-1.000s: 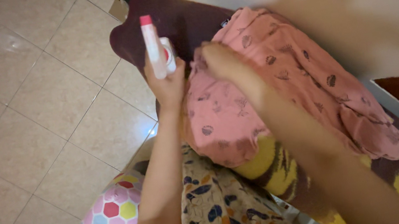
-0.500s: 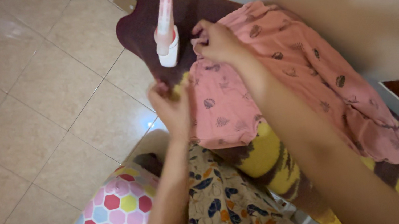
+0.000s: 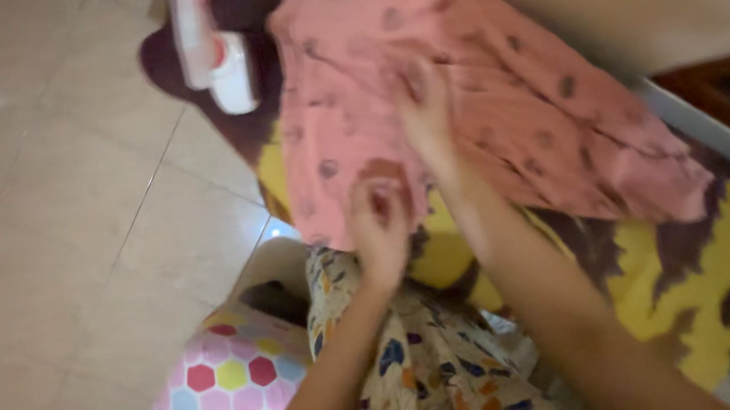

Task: The person irons a striped yellow and white shirt on an ironing board, smoothing the fabric and using a spray bottle. They then fold the shirt and place it on a nearby bed. Finally, they pick up a pink patterned shirt and begin to unfold it on the ironing board.

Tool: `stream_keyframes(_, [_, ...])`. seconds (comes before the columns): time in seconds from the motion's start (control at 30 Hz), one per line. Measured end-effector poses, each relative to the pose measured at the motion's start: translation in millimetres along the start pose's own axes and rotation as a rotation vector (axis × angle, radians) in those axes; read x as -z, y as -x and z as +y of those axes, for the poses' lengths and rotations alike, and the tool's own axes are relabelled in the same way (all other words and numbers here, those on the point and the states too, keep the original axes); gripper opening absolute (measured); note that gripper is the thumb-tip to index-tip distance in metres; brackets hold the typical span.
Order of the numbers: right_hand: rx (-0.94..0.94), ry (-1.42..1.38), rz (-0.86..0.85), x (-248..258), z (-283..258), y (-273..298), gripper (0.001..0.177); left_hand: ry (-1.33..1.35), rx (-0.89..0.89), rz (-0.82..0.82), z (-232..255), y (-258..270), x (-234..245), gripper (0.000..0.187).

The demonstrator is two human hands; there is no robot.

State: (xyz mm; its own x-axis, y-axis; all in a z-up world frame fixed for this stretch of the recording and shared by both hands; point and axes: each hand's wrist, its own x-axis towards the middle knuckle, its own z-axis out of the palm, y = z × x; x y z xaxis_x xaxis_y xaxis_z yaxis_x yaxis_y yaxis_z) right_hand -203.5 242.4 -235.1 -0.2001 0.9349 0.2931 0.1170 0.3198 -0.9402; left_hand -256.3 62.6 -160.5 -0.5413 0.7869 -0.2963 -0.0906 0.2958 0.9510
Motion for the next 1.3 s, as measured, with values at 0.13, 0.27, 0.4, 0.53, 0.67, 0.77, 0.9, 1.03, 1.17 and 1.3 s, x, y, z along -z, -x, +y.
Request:
stream_keyframes(0.13, [-0.281,0.392,0.391,128.0,2.2,120.7,0.024,-0.541,-0.598,-0.259,11.5,28.6,-56.2,0.045])
stream_keyframes(0.27, [-0.269,0.688,0.796,239.3,0.1,194.4,0.047,-0.938,-0.674,-0.317,3.7,25.0,-90.4,0.067])
stream_keyframes(0.4, [-0.532,0.349,1.007,300.5,13.0,217.1,0.047,-0.965,-0.750,-0.324,-24.5,24.0,-102.9,0.048])
stream_keyframes(0.53, [-0.824,-0.380,0.939,315.2,55.2,183.9,0.037,-0.430,-0.362,-0.286,-70.2,53.1,-139.0,0.031])
stream_keyframes(0.67, [-0.555,-1.174,0.838,326.6,40.9,179.6,0.021,0.575,0.828,-0.410,-106.9,79.3,-196.6,0.046])
stream_keyframes(0.77, [-0.496,-1.384,0.884,326.0,-17.1,185.6,0.029,0.769,0.923,-0.402,-96.5,79.6,-221.1,0.050])
stream_keyframes(0.9, [-0.398,-1.334,0.832,325.5,-61.8,182.5,0.038,1.030,0.587,-0.482,-58.5,55.2,-230.8,0.049])
stream_keyframes(1.03, [-0.315,-1.513,0.619,375.4,-29.6,131.5,0.034,1.045,0.568,-0.428,-47.4,31.0,-226.9,0.036])
stream_keyframes(1.17, [-0.219,-1.200,0.546,420.7,-35.2,113.4,0.054,0.960,0.418,-0.449,-54.6,27.0,-221.7,0.029])
stream_keyframes(1.3, [-0.373,-1.111,0.703,402.0,-13.7,169.7,0.055,0.817,0.497,-0.338,-61.3,42.6,-209.0,0.032])
